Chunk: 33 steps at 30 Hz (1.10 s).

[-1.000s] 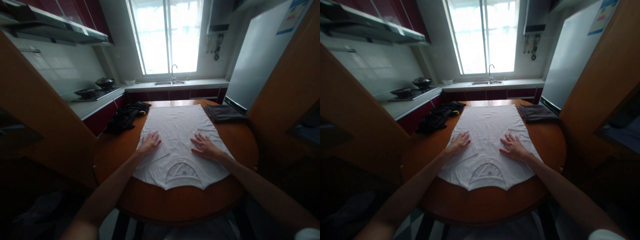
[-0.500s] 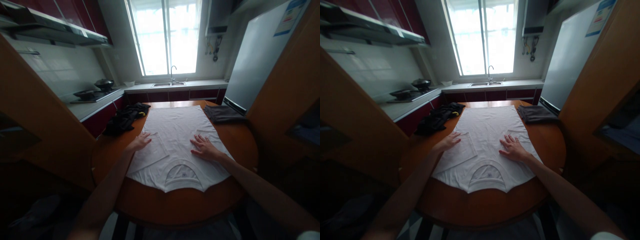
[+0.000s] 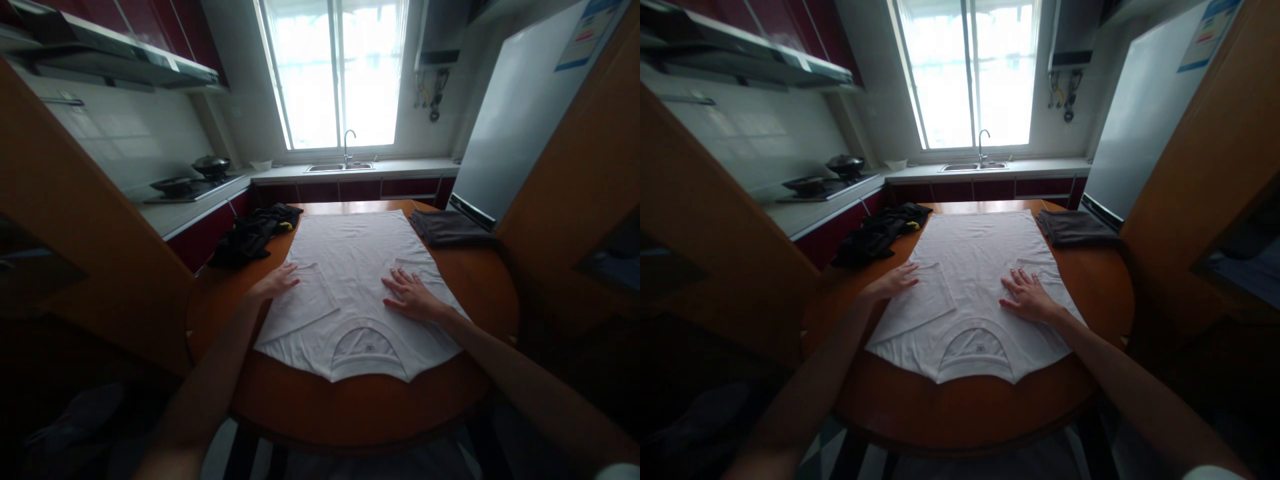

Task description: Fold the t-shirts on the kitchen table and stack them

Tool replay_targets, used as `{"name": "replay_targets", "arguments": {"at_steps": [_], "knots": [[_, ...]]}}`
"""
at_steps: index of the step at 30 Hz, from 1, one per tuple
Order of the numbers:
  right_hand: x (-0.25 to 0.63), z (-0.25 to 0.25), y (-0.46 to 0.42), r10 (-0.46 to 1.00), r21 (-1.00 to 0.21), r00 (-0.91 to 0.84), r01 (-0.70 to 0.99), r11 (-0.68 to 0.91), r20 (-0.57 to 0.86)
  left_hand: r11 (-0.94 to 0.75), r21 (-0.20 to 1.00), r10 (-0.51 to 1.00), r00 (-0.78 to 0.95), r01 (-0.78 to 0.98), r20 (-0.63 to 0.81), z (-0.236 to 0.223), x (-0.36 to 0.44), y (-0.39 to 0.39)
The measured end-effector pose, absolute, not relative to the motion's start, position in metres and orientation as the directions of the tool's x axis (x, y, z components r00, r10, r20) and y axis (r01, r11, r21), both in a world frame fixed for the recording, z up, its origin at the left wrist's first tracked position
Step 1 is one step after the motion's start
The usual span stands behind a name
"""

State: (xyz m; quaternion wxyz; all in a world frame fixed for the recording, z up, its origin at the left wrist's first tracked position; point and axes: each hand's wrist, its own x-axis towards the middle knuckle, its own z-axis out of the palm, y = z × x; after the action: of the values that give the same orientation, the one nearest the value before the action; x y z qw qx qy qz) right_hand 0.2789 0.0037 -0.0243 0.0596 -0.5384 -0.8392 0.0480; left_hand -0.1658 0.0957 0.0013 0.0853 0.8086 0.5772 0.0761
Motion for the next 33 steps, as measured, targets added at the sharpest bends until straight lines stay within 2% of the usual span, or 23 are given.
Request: {"name": "replay_targets", "arguments": {"at_steps": [3,8,13,18,28,33], "knots": [[0.279,-0.025,0.005,0.909,-0.141,-0.414,0.898,0.416,0.043,-0.296,0.2,0.949,0.312,0.934,-0.051,0.002,-0.161,0.092],[0.28,-0.027,0.006,0.907,-0.147,-0.418,0.895,0.42,0.047,-0.26,0.122,0.922,0.284,0.958,-0.264,0.003,-0.15,0.083],[0.28,-0.029,0.007,0.907,-0.148,-0.418,0.896,0.419,0.04,-0.235,0.1,0.949,0.251,0.967,-0.191,0.005,-0.147,0.081],[0.28,-0.028,0.007,0.908,-0.151,-0.416,0.896,0.417,0.039,-0.242,0.099,0.937,0.259,0.965,-0.233,0.006,-0.144,0.079],[0.278,-0.022,0.002,0.909,-0.171,-0.416,0.893,0.416,0.038,-0.24,0.114,0.943,0.259,0.964,-0.208,0.003,-0.143,0.08],[0.286,-0.017,0.007,0.921,-0.216,-0.365,0.896,0.387,0.137,-0.232,0.105,0.946,0.25,0.967,-0.205,0.004,-0.143,0.079]]}}
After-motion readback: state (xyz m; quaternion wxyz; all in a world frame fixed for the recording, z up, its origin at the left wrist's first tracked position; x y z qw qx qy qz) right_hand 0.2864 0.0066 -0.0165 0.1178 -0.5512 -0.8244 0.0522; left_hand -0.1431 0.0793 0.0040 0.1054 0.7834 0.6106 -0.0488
